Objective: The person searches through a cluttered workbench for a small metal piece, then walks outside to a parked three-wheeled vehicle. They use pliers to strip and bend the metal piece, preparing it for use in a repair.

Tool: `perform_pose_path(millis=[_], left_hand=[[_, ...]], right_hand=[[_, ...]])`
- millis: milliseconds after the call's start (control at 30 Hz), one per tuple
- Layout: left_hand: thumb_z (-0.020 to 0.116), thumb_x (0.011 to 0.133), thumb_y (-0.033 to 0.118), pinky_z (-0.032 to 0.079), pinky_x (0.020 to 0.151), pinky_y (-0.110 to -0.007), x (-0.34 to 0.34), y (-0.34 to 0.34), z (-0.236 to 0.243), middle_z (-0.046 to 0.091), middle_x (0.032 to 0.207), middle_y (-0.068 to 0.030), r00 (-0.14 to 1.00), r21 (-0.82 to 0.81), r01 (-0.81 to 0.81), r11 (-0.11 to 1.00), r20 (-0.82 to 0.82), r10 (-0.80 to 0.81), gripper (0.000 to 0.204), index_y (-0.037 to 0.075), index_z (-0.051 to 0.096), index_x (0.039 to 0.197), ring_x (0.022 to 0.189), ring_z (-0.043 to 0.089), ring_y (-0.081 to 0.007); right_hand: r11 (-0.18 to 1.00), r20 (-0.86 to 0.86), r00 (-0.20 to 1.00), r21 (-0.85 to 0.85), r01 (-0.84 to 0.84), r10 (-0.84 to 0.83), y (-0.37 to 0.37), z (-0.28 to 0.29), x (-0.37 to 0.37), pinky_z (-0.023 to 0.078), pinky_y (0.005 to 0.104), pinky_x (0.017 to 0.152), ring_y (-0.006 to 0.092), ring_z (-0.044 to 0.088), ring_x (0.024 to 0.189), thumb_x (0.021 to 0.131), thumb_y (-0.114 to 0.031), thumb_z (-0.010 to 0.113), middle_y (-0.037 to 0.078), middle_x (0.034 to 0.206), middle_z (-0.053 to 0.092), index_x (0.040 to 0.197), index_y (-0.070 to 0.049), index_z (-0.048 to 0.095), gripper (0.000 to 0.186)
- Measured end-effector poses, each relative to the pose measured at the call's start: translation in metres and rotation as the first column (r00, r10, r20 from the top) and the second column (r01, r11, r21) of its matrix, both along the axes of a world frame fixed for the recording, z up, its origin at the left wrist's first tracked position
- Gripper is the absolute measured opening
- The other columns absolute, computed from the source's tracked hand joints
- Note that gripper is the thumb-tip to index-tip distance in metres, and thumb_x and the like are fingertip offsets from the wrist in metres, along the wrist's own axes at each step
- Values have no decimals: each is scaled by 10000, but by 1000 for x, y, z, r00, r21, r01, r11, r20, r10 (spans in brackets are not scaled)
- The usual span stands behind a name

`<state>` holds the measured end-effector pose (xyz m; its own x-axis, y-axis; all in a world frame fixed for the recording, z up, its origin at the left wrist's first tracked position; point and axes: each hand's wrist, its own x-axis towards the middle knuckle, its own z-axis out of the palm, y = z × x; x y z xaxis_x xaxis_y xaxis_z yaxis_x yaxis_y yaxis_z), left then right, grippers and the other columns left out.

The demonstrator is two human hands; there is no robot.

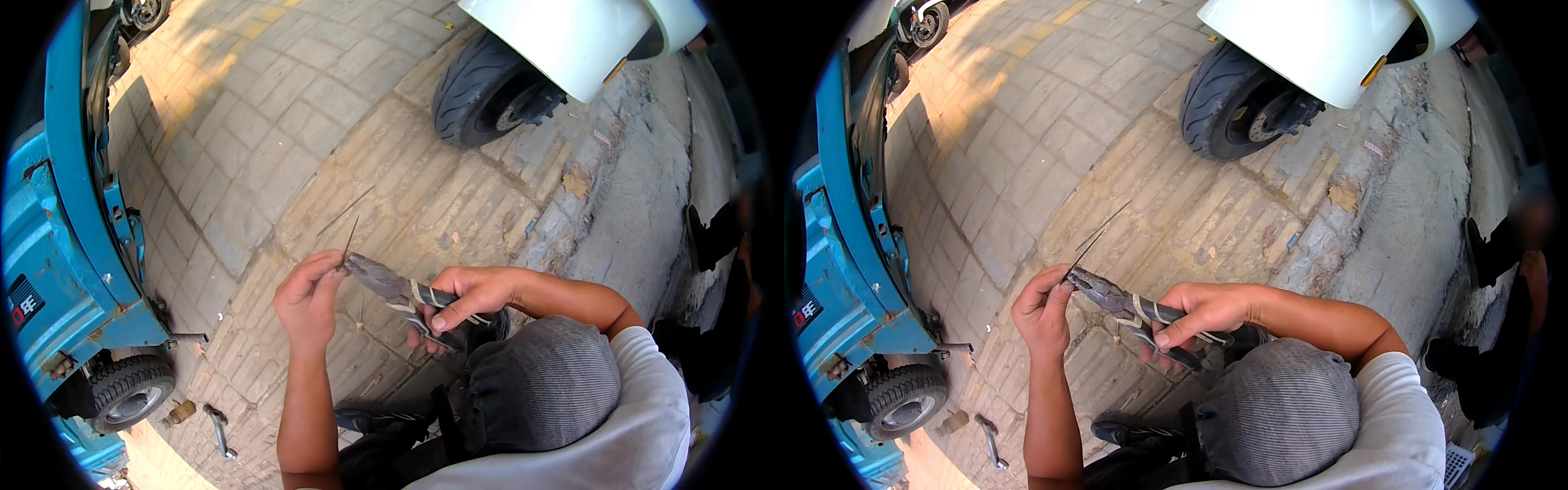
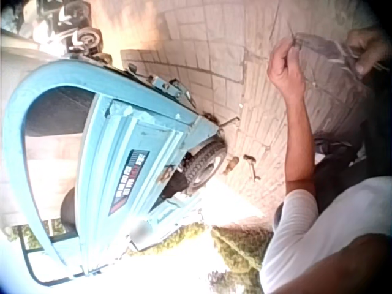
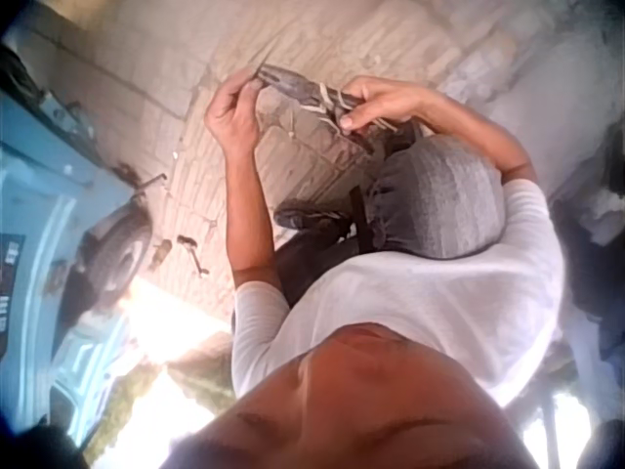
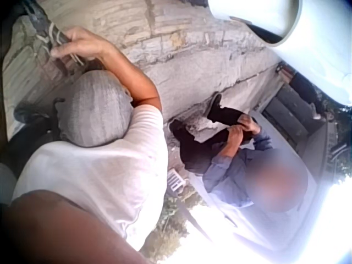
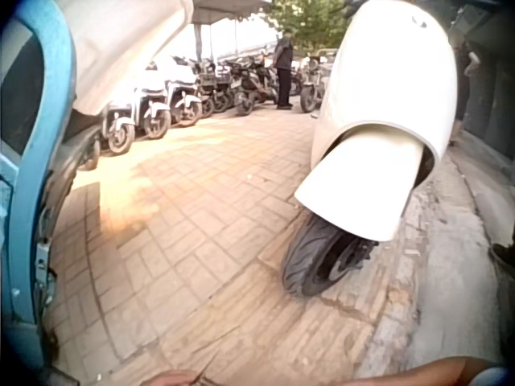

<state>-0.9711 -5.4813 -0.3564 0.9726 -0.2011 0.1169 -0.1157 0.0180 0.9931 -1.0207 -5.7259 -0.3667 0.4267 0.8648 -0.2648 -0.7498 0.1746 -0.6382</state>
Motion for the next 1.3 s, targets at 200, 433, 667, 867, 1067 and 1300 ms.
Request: perform_pose_path(millis=[200,433,667,867,1067,1300], left_hand=[[625,828,-54,505,815,-316,1,3,4,655,1000,-168,998,97,-16,995,68,10,128,-52,641,955,919,630,-218],[620,828,-51,492,842,-328,2,9,4,658,993,-171,997,155,16,988,66,-27,127,-48,639,954,931,633,-237],[633,840,-5,483,830,-313,3,8,3,624,1016,-136,999,113,10,994,52,-16,128,-37,633,964,926,608,-205],[764,748,83,456,755,-270,6,10,3,569,1056,-90,986,2,164,987,16,-164,311,-16,596,990,878,558,-144],[842,641,95,436,698,-242,3,10,9,576,972,-59,957,91,275,957,-119,-264,414,-6,602,963,783,524,-111],[841,592,23,370,503,-199,5,8,21,609,823,-37,964,266,265,927,-77,-253,349,-14,620,859,530,452,-62]], right_hand=[[1000,-37,999,9,-12,12,1,4,2,532,376,786,243,647,901,878,-149,632,227,1110,604,899,62,603,214],[1000,-25,1000,14,-8,9,6,5,3,532,363,751,227,647,856,889,-166,627,204,1040,622,876,44,595,213],[993,53,992,-12,119,-118,18,2,-6,490,297,610,140,605,693,879,-240,656,68,773,621,853,-1,588,249],[972,77,975,-91,216,-209,20,7,-11,476,284,596,124,594,681,845,-243,702,47,739,602,918,-12,559,281],[992,229,972,-128,-12,41,16,-5,-11,475,278,628,136,593,694,854,-170,674,54,804,598,1019,5,533,279],[1000,69,998,-2,0,0,21,-1,-20,459,273,601,130,573,648,864,-95,615,49,736,566,1030,2,521,214]])
